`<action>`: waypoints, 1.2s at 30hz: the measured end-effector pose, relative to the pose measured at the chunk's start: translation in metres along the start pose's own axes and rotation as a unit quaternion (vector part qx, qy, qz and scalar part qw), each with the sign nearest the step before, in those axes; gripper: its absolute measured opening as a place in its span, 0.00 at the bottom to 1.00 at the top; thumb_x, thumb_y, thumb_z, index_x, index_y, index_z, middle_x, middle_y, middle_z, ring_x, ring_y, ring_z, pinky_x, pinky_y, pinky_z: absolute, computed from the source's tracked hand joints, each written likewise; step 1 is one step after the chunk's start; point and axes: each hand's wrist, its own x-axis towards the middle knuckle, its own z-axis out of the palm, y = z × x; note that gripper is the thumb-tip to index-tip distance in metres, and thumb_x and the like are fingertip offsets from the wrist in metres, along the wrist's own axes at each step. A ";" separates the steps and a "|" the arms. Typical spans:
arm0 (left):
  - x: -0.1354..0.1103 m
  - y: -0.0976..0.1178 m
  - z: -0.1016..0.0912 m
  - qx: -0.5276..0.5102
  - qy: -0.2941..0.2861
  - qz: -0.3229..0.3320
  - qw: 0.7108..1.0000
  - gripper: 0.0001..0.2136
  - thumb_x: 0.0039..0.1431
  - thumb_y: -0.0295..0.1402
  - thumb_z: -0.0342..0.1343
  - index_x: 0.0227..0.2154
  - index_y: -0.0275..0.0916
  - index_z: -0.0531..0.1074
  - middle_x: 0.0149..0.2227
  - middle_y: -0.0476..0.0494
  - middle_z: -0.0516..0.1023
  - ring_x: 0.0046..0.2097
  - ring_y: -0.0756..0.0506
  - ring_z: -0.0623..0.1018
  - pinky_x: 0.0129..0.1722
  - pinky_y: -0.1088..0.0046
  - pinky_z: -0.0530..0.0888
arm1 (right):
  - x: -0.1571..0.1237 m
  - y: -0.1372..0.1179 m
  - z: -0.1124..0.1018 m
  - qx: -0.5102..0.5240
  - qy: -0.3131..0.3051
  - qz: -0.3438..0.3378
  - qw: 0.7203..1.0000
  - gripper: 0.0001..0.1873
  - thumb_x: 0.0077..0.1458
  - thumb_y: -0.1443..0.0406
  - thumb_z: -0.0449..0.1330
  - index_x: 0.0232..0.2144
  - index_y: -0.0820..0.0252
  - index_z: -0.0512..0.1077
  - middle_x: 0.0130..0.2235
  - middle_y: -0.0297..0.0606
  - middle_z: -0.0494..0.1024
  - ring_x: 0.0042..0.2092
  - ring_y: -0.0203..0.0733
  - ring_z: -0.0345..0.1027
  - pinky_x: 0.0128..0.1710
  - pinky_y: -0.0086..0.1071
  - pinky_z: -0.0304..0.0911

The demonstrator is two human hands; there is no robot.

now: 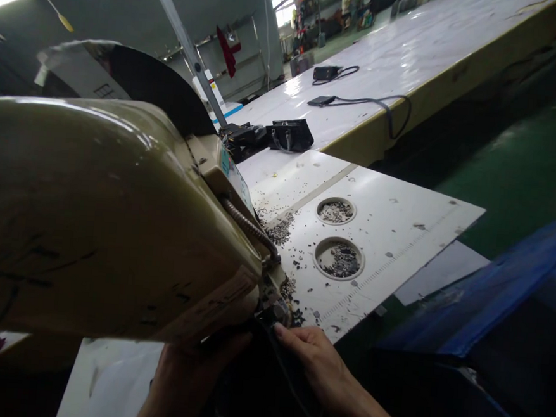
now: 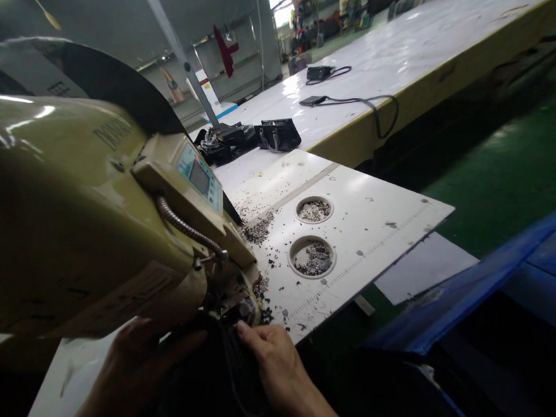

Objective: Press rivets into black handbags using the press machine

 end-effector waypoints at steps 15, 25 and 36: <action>0.001 -0.021 0.011 -0.012 0.012 -0.065 0.998 0.14 0.53 0.49 0.69 0.38 0.48 0.86 0.40 0.47 0.87 0.41 0.36 0.86 0.50 0.58 0.83 | 0.000 0.000 -0.002 0.028 -0.015 -0.016 0.999 0.35 0.49 0.34 0.63 0.21 0.59 0.65 0.19 0.28 0.58 0.20 0.29 0.46 0.21 0.30 0.41; 0.001 -0.009 0.012 -0.020 0.059 0.009 0.998 0.09 0.53 0.42 0.70 0.37 0.49 0.86 0.37 0.51 0.87 0.36 0.40 0.86 0.41 0.68 0.85 | 0.002 -0.001 -0.003 0.028 -0.009 -0.022 0.999 0.36 0.49 0.33 0.63 0.21 0.59 0.65 0.19 0.27 0.57 0.20 0.29 0.46 0.21 0.30 0.39; -0.006 -0.011 0.017 0.040 0.097 0.046 0.993 0.08 0.55 0.42 0.70 0.38 0.51 0.86 0.37 0.53 0.87 0.38 0.42 0.86 0.44 0.71 0.84 | 0.003 0.001 -0.003 0.012 0.004 -0.023 1.000 0.37 0.47 0.32 0.63 0.21 0.59 0.64 0.19 0.27 0.57 0.20 0.30 0.45 0.21 0.30 0.39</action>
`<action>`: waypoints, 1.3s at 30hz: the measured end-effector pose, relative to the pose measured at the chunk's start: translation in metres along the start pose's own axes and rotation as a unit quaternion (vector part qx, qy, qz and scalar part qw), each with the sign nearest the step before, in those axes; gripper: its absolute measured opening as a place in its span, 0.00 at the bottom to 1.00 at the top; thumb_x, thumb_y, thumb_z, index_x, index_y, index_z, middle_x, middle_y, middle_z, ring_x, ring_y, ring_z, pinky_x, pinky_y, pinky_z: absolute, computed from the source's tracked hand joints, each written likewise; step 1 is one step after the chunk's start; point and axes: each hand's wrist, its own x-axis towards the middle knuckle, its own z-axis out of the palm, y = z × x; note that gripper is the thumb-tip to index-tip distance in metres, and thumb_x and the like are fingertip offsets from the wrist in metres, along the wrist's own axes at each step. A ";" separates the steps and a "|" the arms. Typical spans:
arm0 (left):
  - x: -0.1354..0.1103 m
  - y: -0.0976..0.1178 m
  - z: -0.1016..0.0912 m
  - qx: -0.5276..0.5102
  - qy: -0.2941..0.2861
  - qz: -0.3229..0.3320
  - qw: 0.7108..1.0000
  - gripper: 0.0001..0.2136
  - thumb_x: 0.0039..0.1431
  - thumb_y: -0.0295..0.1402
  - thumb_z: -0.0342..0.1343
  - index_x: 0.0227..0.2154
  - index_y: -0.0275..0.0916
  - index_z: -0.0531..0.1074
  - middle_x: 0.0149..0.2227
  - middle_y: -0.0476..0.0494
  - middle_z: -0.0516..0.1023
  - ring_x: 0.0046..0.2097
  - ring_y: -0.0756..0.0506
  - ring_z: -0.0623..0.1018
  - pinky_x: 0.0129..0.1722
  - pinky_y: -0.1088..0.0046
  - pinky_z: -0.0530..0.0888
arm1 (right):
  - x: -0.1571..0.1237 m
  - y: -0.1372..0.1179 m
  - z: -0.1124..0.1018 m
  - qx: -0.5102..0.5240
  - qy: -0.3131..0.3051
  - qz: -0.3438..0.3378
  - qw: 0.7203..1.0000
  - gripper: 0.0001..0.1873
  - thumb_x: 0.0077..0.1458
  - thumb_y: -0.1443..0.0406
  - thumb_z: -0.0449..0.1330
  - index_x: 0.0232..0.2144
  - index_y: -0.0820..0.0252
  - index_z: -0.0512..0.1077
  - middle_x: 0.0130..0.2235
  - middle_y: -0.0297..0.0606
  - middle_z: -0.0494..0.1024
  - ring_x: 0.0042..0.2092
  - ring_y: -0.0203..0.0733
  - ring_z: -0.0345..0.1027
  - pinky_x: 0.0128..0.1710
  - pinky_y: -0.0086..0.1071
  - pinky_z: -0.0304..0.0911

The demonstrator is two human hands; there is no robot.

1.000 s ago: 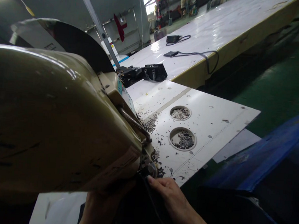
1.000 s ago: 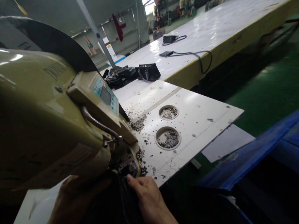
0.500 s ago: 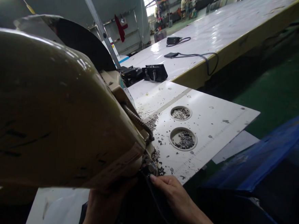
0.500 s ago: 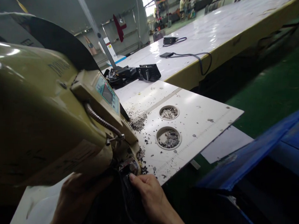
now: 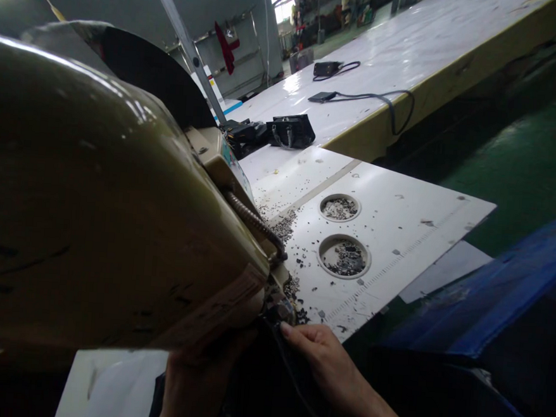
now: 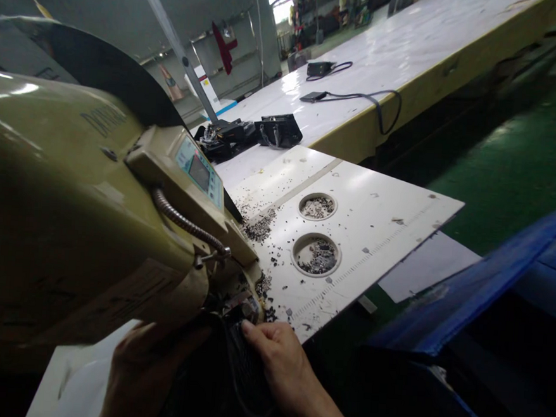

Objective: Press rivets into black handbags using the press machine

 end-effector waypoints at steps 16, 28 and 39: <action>-0.006 -0.002 0.001 0.048 0.002 0.030 0.998 0.06 0.58 0.42 0.67 0.37 0.52 0.85 0.39 0.54 0.87 0.40 0.41 0.87 0.45 0.70 0.84 | -0.001 -0.002 0.000 -0.012 0.011 -0.008 1.000 0.38 0.46 0.31 0.62 0.21 0.59 0.64 0.20 0.27 0.55 0.22 0.31 0.45 0.22 0.31 0.41; -0.005 -0.004 0.001 0.054 0.004 0.040 0.998 0.06 0.59 0.42 0.66 0.38 0.53 0.85 0.42 0.55 0.87 0.43 0.41 0.86 0.49 0.68 0.83 | -0.002 -0.003 0.002 -0.003 0.004 -0.011 1.000 0.38 0.46 0.31 0.63 0.21 0.60 0.65 0.21 0.29 0.58 0.22 0.31 0.46 0.22 0.30 0.42; -0.007 -0.006 0.002 0.053 0.008 0.034 0.998 0.07 0.59 0.43 0.67 0.39 0.54 0.85 0.42 0.54 0.87 0.44 0.40 0.86 0.50 0.64 0.83 | 0.000 -0.002 0.001 -0.011 0.016 -0.009 1.000 0.39 0.44 0.30 0.63 0.21 0.60 0.66 0.20 0.28 0.56 0.22 0.31 0.46 0.22 0.30 0.44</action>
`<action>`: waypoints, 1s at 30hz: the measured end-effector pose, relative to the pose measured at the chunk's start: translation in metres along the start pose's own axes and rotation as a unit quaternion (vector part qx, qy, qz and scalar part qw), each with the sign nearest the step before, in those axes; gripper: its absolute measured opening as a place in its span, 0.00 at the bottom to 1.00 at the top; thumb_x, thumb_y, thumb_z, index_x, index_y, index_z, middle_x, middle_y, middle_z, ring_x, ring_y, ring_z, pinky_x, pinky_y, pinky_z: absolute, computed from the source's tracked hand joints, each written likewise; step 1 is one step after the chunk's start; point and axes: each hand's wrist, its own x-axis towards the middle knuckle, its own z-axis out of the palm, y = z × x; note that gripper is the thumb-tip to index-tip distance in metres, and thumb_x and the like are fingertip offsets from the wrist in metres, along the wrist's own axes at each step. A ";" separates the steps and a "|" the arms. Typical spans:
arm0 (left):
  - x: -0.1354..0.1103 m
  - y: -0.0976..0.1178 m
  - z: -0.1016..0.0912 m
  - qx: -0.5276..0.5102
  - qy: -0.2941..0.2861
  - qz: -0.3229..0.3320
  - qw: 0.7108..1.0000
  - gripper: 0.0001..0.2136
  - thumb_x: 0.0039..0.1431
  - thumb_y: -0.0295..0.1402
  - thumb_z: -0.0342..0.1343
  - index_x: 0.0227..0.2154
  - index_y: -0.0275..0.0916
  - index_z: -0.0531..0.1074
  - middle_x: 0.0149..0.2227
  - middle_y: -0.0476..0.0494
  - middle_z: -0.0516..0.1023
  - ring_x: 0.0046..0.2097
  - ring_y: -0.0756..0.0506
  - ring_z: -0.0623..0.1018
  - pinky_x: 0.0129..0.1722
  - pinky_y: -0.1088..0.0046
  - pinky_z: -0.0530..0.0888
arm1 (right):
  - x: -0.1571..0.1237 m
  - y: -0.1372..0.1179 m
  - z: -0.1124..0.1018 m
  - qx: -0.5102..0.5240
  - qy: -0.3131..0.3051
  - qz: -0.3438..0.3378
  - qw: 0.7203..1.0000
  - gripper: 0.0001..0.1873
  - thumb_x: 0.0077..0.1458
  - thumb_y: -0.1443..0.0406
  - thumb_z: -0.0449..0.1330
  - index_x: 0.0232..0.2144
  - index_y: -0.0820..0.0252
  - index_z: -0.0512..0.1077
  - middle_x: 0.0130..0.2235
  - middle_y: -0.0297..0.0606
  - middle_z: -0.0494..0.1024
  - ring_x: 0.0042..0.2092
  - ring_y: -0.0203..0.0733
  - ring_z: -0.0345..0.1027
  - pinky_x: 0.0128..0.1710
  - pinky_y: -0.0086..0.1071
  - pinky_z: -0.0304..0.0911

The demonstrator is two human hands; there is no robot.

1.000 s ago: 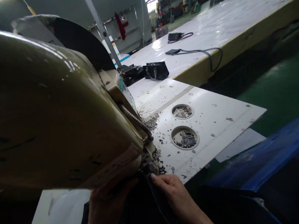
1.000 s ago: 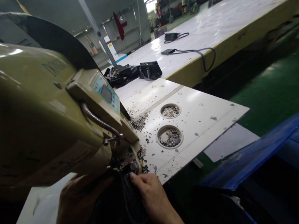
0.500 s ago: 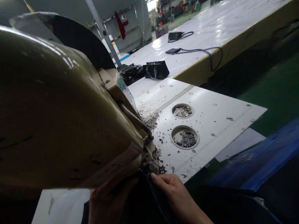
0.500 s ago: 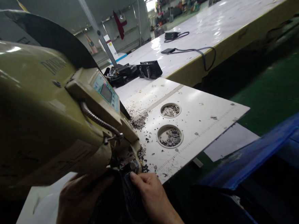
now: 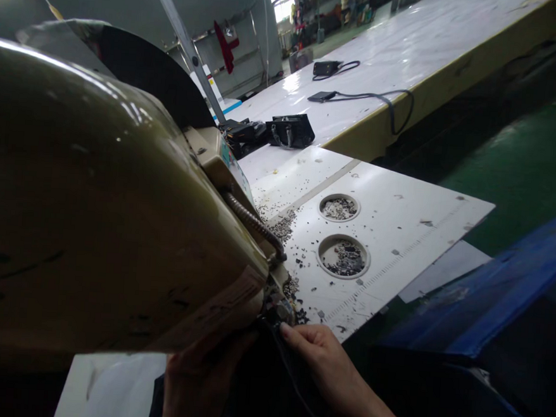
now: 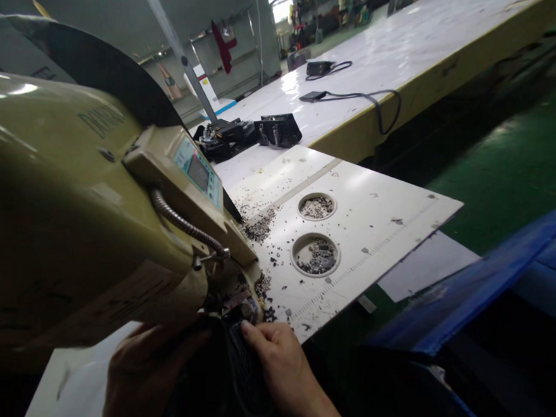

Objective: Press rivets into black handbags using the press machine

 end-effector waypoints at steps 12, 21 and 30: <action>0.006 0.013 -0.001 -0.074 0.005 -0.021 0.997 0.07 0.57 0.40 0.68 0.38 0.49 0.86 0.40 0.51 0.87 0.41 0.41 0.86 0.46 0.70 0.82 | -0.003 -0.001 0.000 0.005 -0.006 -0.009 1.000 0.39 0.44 0.30 0.63 0.21 0.59 0.66 0.19 0.28 0.57 0.21 0.31 0.47 0.22 0.30 0.41; -0.015 0.042 -0.021 -0.162 -0.007 0.055 0.985 0.06 0.61 0.30 0.66 0.39 0.47 0.83 0.38 0.50 0.82 0.41 0.47 0.81 0.41 0.75 0.79 | -0.028 0.007 0.000 -0.042 -0.047 -0.092 0.994 0.38 0.49 0.31 0.61 0.23 0.60 0.65 0.22 0.29 0.58 0.24 0.32 0.48 0.23 0.30 0.43; -0.120 0.103 -0.021 -0.251 -0.042 0.115 0.960 0.12 0.64 0.26 0.62 0.47 0.50 0.79 0.40 0.49 0.79 0.43 0.47 0.78 0.43 0.73 0.79 | -0.151 0.043 -0.040 -0.173 0.023 -0.165 0.971 0.30 0.64 0.41 0.57 0.24 0.59 0.62 0.26 0.30 0.57 0.29 0.35 0.49 0.26 0.30 0.48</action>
